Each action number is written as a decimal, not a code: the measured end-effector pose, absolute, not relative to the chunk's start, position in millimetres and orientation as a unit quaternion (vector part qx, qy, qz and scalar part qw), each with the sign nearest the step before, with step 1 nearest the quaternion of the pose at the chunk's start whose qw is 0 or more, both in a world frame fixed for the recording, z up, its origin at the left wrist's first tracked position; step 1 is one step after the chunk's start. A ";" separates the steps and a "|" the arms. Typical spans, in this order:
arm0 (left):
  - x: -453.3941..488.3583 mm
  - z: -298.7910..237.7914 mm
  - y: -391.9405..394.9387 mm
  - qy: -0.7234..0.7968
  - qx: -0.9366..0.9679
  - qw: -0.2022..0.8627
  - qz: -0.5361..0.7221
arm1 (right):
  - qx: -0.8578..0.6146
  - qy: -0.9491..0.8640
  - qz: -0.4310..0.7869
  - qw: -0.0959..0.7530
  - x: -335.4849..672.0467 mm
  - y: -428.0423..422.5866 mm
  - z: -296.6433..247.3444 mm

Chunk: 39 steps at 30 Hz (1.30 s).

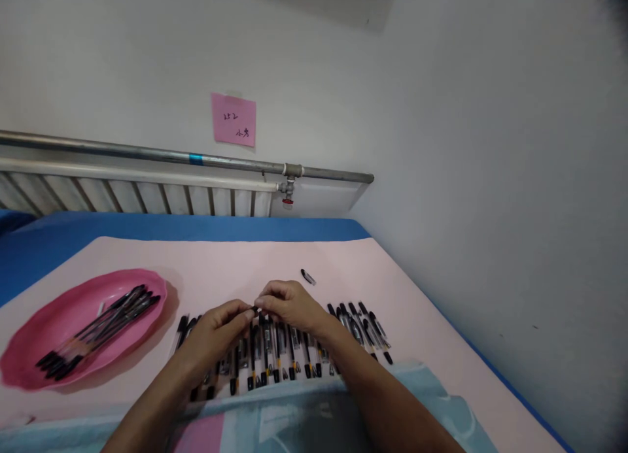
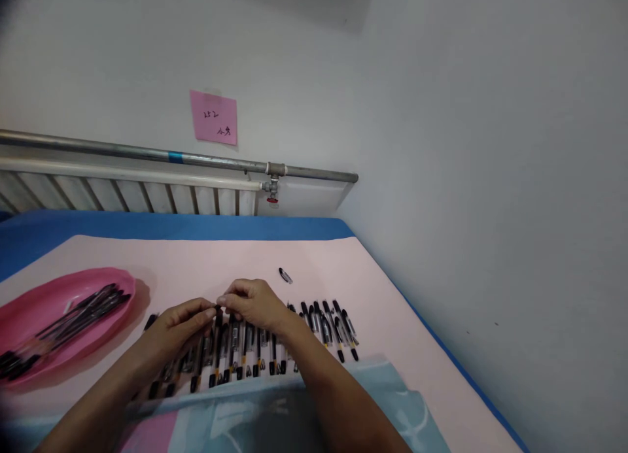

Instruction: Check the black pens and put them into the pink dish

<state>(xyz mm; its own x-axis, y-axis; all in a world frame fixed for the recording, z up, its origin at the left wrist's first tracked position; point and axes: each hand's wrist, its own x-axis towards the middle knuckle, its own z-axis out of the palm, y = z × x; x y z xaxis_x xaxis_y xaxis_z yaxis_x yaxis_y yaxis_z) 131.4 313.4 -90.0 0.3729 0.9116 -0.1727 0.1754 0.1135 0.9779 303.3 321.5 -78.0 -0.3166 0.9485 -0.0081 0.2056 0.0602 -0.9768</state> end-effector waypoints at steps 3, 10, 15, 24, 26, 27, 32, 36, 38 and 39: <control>131.6 -94.9 315.2 0.452 0.605 0.572 0.320 | -0.480 -0.667 0.458 0.339 302.2 323.4 -78.9; 131.9 -99.7 317.4 0.464 0.609 0.569 0.298 | -0.700 -0.679 0.084 0.204 347.9 346.9 -98.1; 133.7 -101.5 316.9 0.455 0.610 0.574 0.303 | -0.748 -0.643 0.060 0.154 375.7 357.7 -120.1; 132.3 -90.0 314.2 0.460 0.640 0.516 0.337 | -0.724 -0.631 0.154 0.233 360.0 356.6 -102.3; 131.6 -84.9 313.2 0.469 0.633 0.507 0.349 | -0.685 -0.634 0.217 0.285 344.7 352.0 -91.8; 131.1 -82.6 312.5 0.473 0.631 0.505 0.351 | -0.659 -0.629 0.257 0.322 335.6 348.9 -86.7; 128.9 -74.5 309.6 0.486 0.618 0.510 0.349 | -0.414 -0.449 0.577 0.543 297.9 331.2 -69.2; 127.9 -71.1 309.5 0.482 0.618 0.522 0.337 | -0.434 -0.465 0.546 0.546 294.9 327.6 -67.3; 128.3 -71.5 310.0 0.479 0.619 0.526 0.333 | -0.434 -0.479 0.529 0.549 297.2 328.3 -67.6; 128.7 -72.4 310.2 0.475 0.620 0.528 0.333 | -0.426 -0.478 0.532 0.555 297.7 328.5 -67.6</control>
